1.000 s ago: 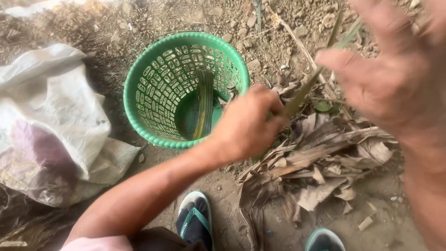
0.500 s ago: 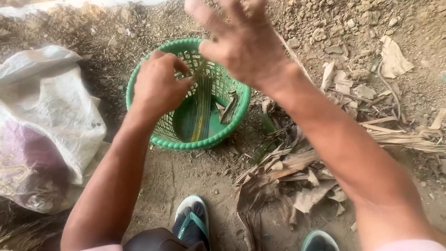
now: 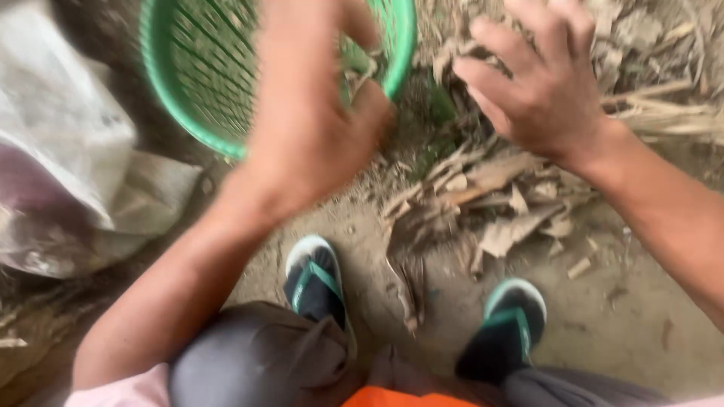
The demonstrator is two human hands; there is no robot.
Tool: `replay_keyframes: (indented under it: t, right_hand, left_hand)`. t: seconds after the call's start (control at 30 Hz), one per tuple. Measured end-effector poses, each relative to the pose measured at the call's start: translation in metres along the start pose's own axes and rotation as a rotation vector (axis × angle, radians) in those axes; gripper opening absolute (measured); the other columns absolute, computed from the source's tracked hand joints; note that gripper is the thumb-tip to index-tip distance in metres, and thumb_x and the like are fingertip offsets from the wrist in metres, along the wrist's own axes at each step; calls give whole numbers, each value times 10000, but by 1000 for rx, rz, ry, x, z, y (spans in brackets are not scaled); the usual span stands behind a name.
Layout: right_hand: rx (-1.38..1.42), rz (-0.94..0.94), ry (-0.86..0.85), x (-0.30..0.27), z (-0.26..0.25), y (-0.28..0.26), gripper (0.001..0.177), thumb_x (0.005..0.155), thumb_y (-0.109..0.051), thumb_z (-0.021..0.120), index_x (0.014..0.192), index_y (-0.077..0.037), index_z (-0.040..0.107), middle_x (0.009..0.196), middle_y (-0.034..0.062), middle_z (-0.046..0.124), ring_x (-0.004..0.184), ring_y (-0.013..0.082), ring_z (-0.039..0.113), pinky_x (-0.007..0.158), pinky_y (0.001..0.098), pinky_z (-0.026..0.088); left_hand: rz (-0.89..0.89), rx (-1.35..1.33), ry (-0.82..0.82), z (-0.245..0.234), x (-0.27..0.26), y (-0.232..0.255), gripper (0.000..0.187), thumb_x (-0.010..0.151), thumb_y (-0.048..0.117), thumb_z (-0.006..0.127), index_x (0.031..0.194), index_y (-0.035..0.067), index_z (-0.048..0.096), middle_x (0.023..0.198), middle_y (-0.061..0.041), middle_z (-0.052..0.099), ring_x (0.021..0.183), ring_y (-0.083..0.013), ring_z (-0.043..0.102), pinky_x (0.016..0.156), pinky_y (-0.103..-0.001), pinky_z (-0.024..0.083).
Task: The recorder is picking up dry leaves and debris from the ground, placing them in a green basket, and then dumping the contents onto a burning pile of waste.
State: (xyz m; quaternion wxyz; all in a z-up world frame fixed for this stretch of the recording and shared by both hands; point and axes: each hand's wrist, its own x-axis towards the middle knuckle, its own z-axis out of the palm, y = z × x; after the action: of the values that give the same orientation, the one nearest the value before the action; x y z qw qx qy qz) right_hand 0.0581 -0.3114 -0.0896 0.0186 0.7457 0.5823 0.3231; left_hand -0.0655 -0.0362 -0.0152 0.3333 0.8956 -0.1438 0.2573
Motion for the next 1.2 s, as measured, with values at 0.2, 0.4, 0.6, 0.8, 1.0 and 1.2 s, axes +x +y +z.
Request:
replay_keyframes:
  t: [0.2, 0.4, 0.6, 0.8, 1.0, 1.2]
  right_hand:
    - [316, 46, -244, -95, 13, -69, 63, 1011, -204, 734, 1052, -165, 763, 1305, 60, 644, 1386, 290, 459, 1165, 488, 282]
    - [495, 11, -330, -107, 24, -115, 276, 981, -422, 665, 1069, -165, 714, 1344, 82, 610, 1429, 323, 331, 1128, 518, 236]
    - [368, -128, -366, -111, 40, -172, 405, 955, -260, 671, 1357, -234, 624, 1512, 61, 513, 1513, 299, 260, 1063, 428, 269]
    - [524, 246, -426, -105, 50, -166, 534, 902, -217, 673, 1401, -32, 635, 1253, 100, 634, 1227, 265, 516, 1049, 476, 314]
    - [741, 371, -407, -71, 31, -127, 65, 892, -169, 703, 943, -134, 724, 924, -1, 709, 1007, 213, 611, 997, 445, 362]
    - [991, 504, -256, 2, -62, -37, 100, 886, -90, 700, 971, -83, 751, 907, 41, 730, 817, 183, 679, 761, 362, 512]
  left_hand:
    - [178, -169, -163, 56, -20, 27, 264, 811, 19, 700, 982, 86, 510, 938, -81, 511, 909, -265, 514, 781, -421, 405]
    - [-207, -238, -597, 126, -40, 10, 409, 850, 308, 753, 1040, 93, 463, 903, -67, 553, 788, -198, 570, 680, -386, 509]
    - [-694, -165, -885, 174, -135, -28, 973, 575, 756, 804, 1159, 48, 482, 993, -140, 637, 868, -257, 652, 759, -429, 583]
    - [-681, -107, -782, 179, -182, -47, 1429, 375, 839, 832, 1373, -61, 345, 1269, -229, 505, 1207, -358, 538, 1005, -471, 493]
    - [-655, 3, -861, 178, -177, -39, 1506, 418, 749, 913, 1499, -48, 231, 1439, -231, 385, 1367, -383, 404, 1132, -487, 400]
    - [-550, -370, -508, 141, -144, -21, 1346, 525, 633, 932, 1528, -16, 312, 1383, -232, 511, 1277, -376, 532, 1078, -483, 455]
